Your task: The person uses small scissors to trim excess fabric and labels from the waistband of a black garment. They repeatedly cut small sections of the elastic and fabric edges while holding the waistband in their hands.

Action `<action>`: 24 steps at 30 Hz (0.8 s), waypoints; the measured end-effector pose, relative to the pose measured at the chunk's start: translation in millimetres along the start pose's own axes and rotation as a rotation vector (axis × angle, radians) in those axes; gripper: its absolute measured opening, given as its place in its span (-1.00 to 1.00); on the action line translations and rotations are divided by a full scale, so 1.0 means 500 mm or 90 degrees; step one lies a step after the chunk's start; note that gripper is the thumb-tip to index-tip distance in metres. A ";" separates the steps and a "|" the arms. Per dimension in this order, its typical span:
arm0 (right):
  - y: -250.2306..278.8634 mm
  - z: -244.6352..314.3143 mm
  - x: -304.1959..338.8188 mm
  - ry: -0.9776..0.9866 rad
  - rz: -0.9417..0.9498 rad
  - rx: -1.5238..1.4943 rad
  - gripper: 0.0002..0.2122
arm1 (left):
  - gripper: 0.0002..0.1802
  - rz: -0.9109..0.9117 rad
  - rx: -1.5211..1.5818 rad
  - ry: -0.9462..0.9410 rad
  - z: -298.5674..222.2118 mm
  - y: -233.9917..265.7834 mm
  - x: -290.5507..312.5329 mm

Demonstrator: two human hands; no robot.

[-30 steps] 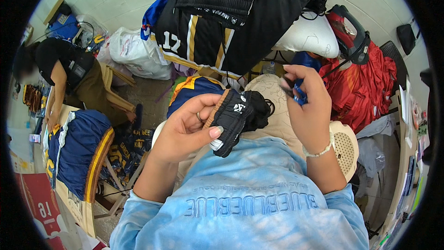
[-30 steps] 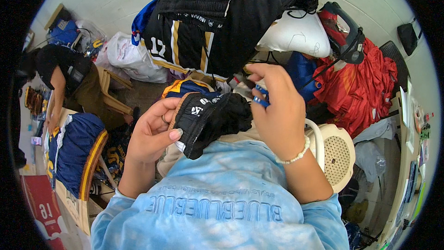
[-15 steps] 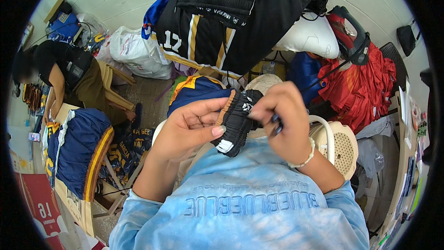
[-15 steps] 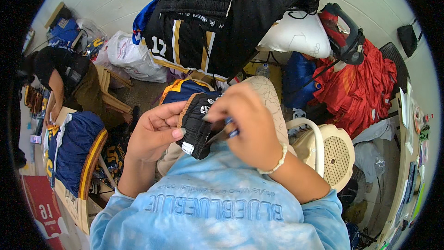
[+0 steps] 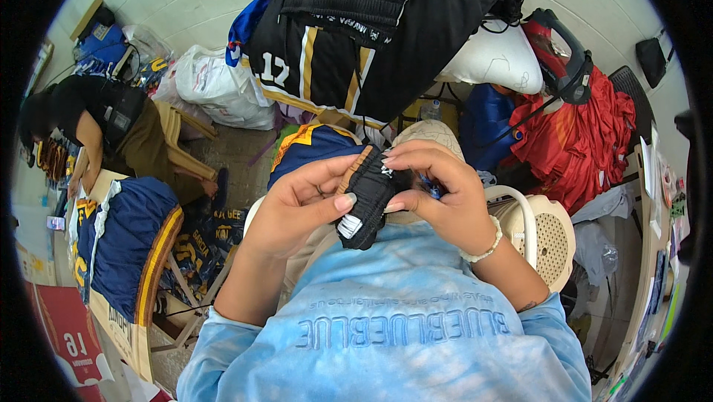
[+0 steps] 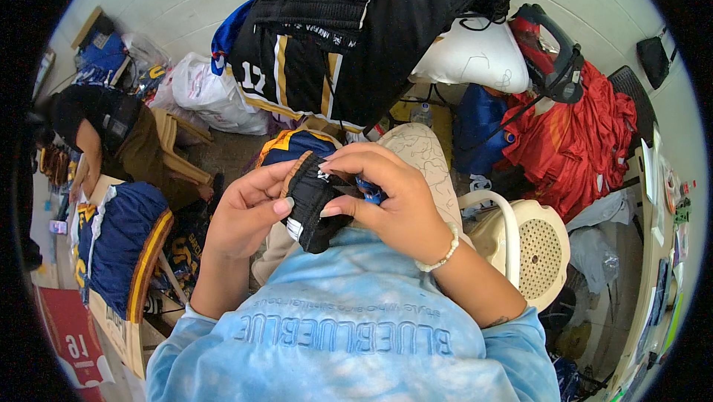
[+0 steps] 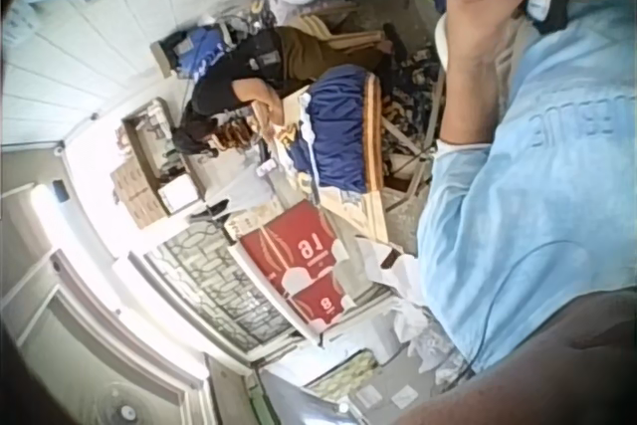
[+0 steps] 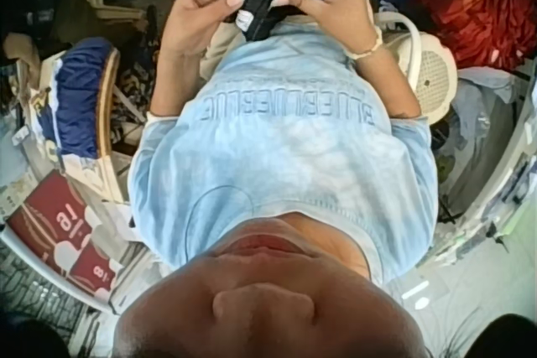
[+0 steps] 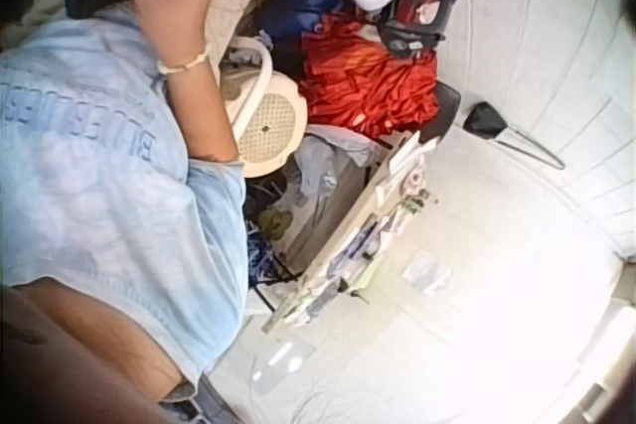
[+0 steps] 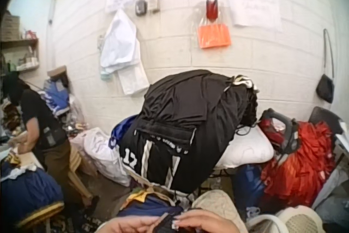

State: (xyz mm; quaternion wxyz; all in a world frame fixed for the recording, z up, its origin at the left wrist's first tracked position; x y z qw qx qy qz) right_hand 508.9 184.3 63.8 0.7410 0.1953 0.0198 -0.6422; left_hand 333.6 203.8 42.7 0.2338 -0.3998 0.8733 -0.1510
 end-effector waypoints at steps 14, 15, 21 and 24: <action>0.017 0.024 0.028 -0.103 -0.014 0.076 -0.68 | -0.50 -0.159 -0.123 -0.005 -0.006 0.023 0.005; 0.015 0.035 0.028 -0.072 0.004 0.102 -0.68 | -0.51 -0.156 -0.130 -0.011 -0.008 0.020 0.006; -0.040 0.046 0.031 0.044 0.126 0.202 -0.56 | -0.49 -0.116 -0.124 -0.038 -0.002 0.000 0.005; -0.037 0.048 0.030 0.158 0.023 0.247 -0.60 | -0.51 -0.094 -0.087 -0.038 0.012 0.006 0.000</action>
Point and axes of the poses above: each hand's wrist, its own x-axis away from the middle knuckle, its own y-axis out of the back of the hand, z = x × y, the point moved 6 cm from there along -x, towards the middle knuckle, and after that the axes turned 14 degrees about -y, right-handed, at the moved point
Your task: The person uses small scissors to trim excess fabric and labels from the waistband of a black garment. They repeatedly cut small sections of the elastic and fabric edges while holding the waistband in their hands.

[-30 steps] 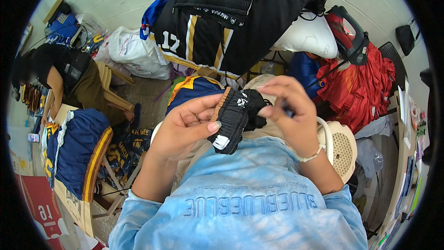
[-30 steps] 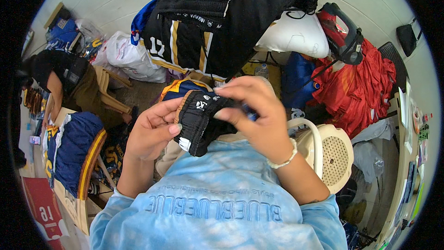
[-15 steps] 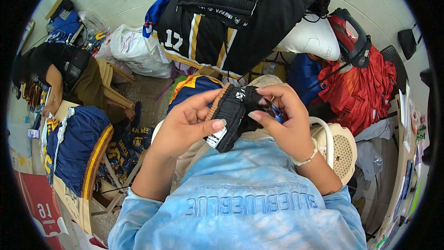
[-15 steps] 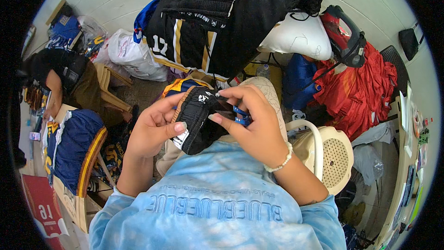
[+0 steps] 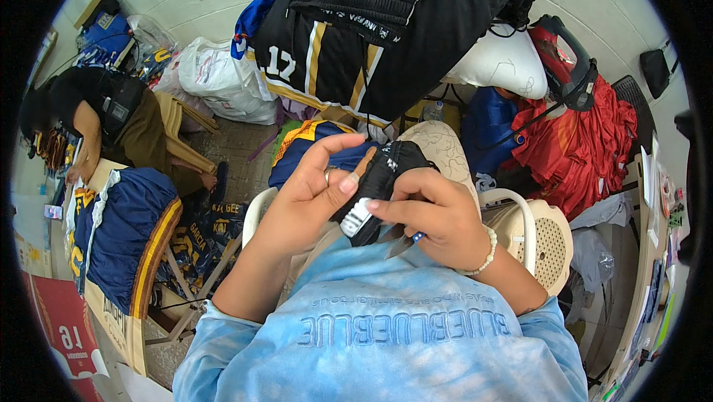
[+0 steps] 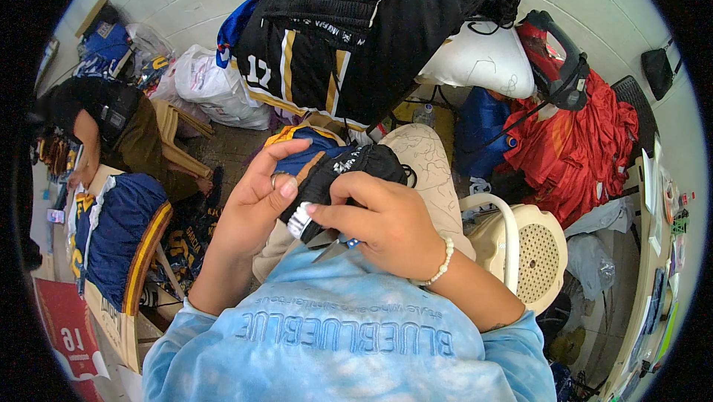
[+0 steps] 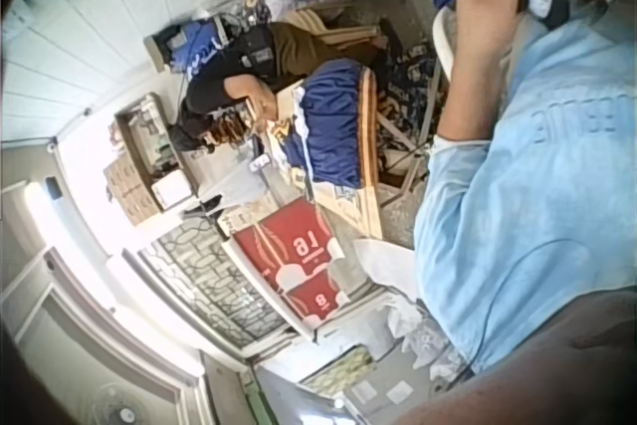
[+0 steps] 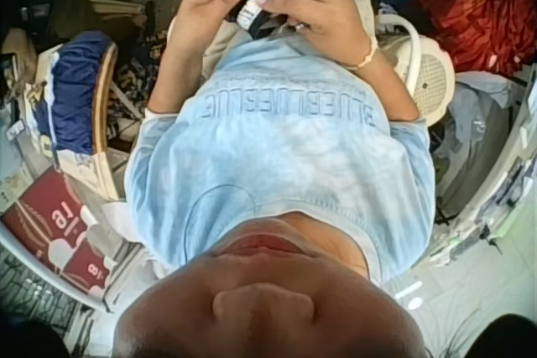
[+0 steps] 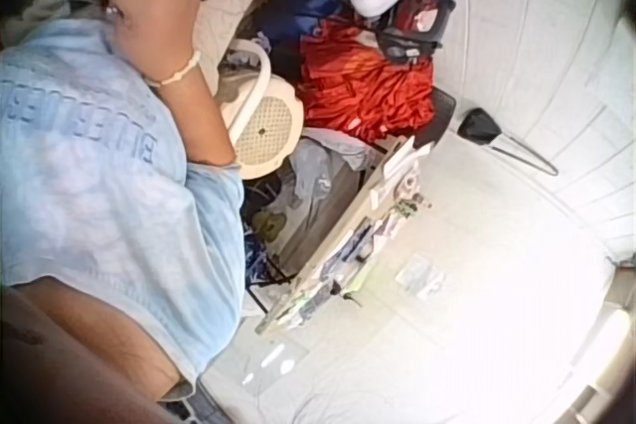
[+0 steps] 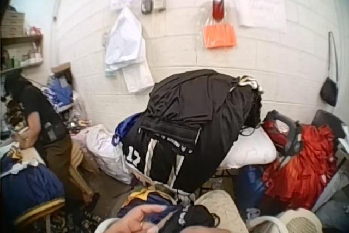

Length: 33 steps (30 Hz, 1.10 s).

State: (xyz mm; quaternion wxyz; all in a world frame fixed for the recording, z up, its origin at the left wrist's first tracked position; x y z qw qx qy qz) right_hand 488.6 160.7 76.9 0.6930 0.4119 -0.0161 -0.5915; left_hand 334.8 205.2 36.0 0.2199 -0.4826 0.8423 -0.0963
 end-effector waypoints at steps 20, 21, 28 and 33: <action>0.065 -0.039 0.011 -0.135 0.017 -0.087 -0.60 | -0.77 -0.004 0.013 0.043 -0.002 0.015 0.013; 0.062 -0.031 0.010 -0.098 0.021 -0.049 -0.61 | -0.77 -0.006 0.011 0.043 -0.002 0.015 0.014; 0.066 -0.009 0.004 -0.040 -0.009 -0.012 -0.63 | -0.79 0.007 0.023 0.036 -0.003 0.016 0.013; 0.064 -0.008 0.005 -0.033 -0.014 -0.019 -0.63 | -0.78 0.009 0.011 0.026 -0.005 0.016 0.015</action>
Point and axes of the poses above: each hand's wrist, its own x-axis away from the middle knuckle, its own y-axis out of the back of the hand, z = x × y, the point moved 6 cm from there along -x, towards the middle knuckle, and after that the axes turned 14 degrees about -y, right-handed, at the moved point
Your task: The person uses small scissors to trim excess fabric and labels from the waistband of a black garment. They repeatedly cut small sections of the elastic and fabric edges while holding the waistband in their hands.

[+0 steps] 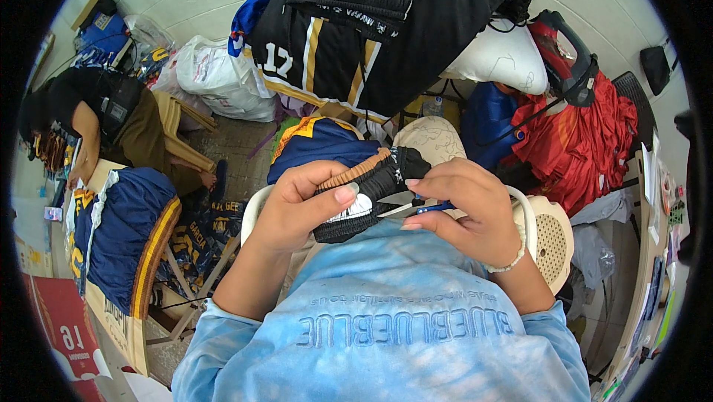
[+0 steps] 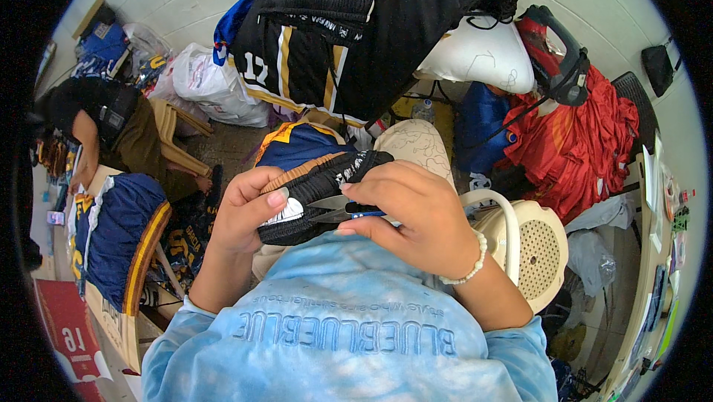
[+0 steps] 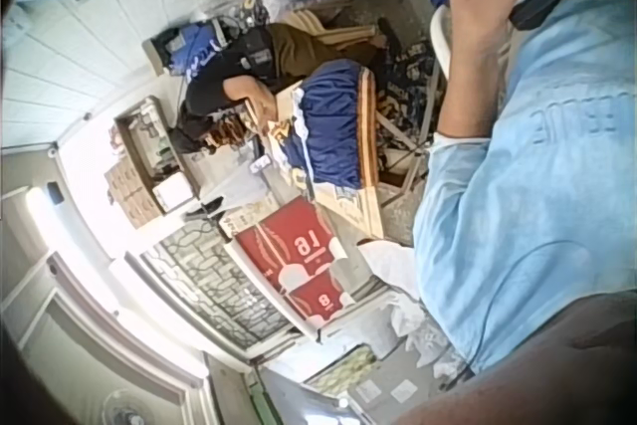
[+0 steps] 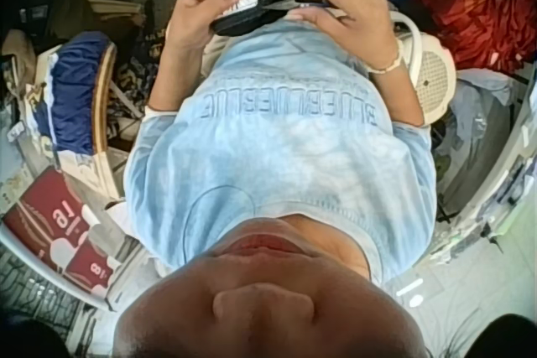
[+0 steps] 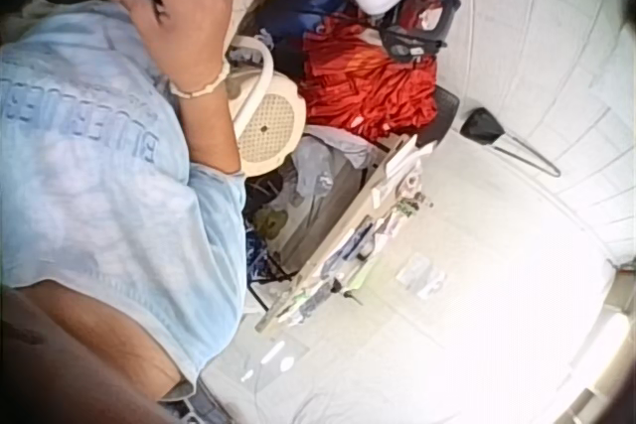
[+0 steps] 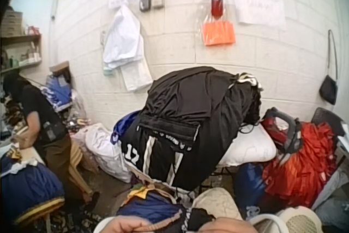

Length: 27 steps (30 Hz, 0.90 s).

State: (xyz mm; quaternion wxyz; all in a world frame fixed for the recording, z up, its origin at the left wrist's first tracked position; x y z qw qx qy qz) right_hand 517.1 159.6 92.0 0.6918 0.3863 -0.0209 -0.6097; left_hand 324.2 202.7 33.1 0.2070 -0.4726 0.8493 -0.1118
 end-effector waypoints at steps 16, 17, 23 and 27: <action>-0.009 -0.005 0.000 -0.002 0.004 -0.017 -0.62 | -0.79 0.020 0.020 0.017 0.000 0.000 0.002; -0.011 -0.005 0.000 -0.004 0.003 -0.026 -0.62 | -0.79 0.029 0.023 0.007 -0.001 -0.002 0.001; -0.019 -0.012 0.001 -0.025 -0.038 -0.063 -0.64 | -0.79 0.045 0.035 0.007 0.000 -0.004 0.000; -0.010 -0.021 0.002 -0.113 -0.096 -0.258 -0.68 | -0.80 0.017 0.043 0.021 0.003 -0.004 0.002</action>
Point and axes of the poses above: each hand's wrist, its own x-axis away from the middle knuckle, its own y-axis out of the back of the hand, z = x × y, the point moved 6 cm from there along -x, towards the middle knuckle, and after that the axes turned 14 degrees about -y, right-handed, at the moved point
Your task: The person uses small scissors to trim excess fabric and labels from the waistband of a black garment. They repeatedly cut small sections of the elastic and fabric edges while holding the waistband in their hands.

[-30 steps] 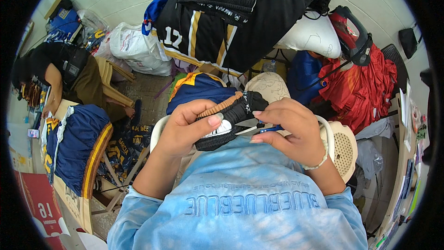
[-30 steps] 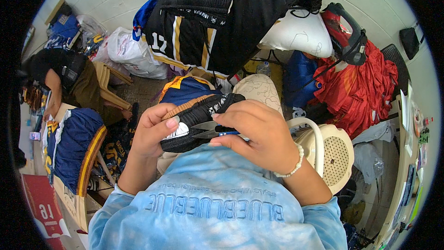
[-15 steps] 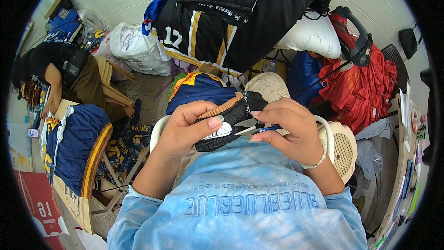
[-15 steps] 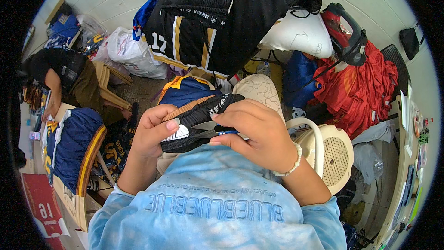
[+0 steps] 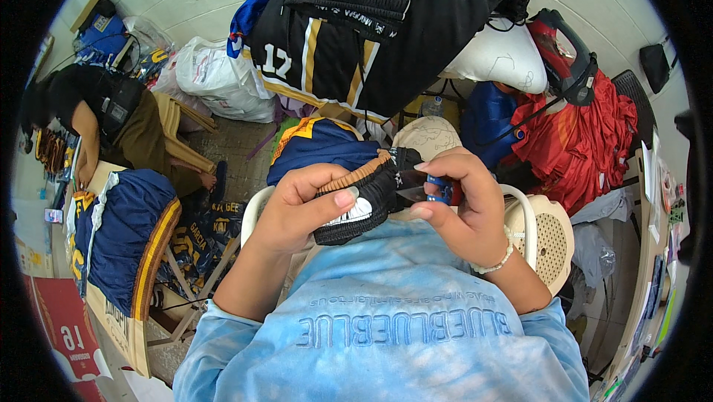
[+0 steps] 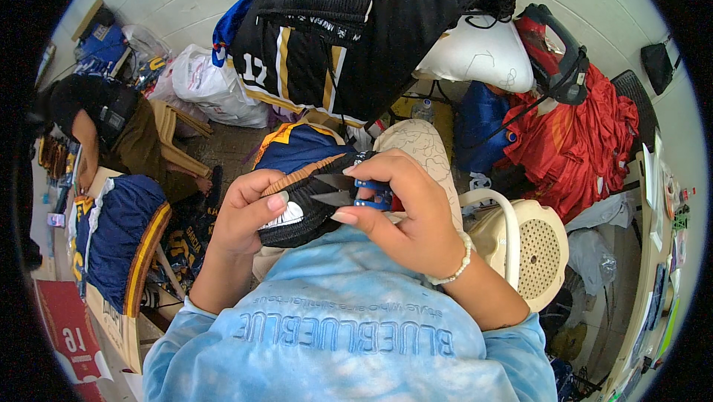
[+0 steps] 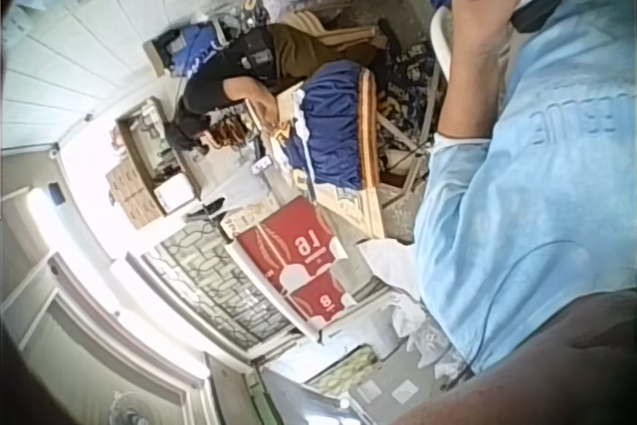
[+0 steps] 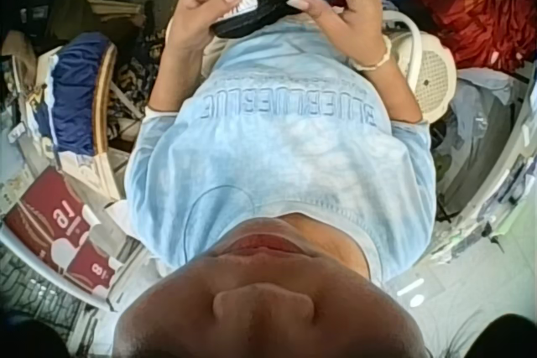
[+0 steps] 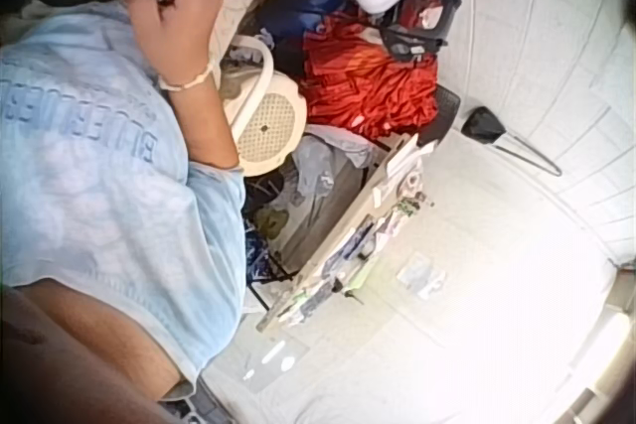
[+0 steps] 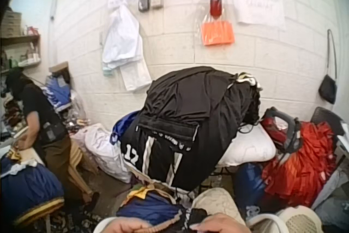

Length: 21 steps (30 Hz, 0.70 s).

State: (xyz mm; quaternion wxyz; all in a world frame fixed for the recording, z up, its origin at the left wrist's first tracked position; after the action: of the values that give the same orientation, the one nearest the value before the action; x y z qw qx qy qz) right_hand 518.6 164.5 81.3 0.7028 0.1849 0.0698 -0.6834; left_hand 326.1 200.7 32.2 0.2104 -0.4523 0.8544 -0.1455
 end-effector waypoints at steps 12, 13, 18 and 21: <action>-0.051 0.016 0.025 0.250 0.077 0.348 -0.61 | -0.78 -0.072 0.081 0.078 0.033 -0.007 -0.006; -0.056 0.018 0.031 0.294 0.049 0.383 -0.62 | -0.77 -0.088 0.090 0.082 0.037 -0.007 -0.007; -0.059 0.023 0.032 0.324 -0.015 0.410 -0.62 | -0.77 -0.109 0.103 0.082 0.044 -0.005 -0.009; -0.019 0.031 0.029 0.270 -0.041 0.317 -0.62 | -0.76 -0.093 0.086 0.071 0.041 -0.002 -0.009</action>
State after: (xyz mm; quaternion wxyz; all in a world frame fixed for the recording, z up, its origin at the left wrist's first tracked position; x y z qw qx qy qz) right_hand 507.4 145.5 89.1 0.5837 0.4874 0.0512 -0.6474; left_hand 338.9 202.6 15.7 0.1812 -0.4895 0.8177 -0.2428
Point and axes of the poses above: each hand's wrist, its own x-axis away from the middle knuckle, its own y-axis out of the back of the hand, z = x × y, the point moved 6 cm from there along -x, towards the middle knuckle, and after that the axes turned 14 degrees about -y, right-handed, at the moved point
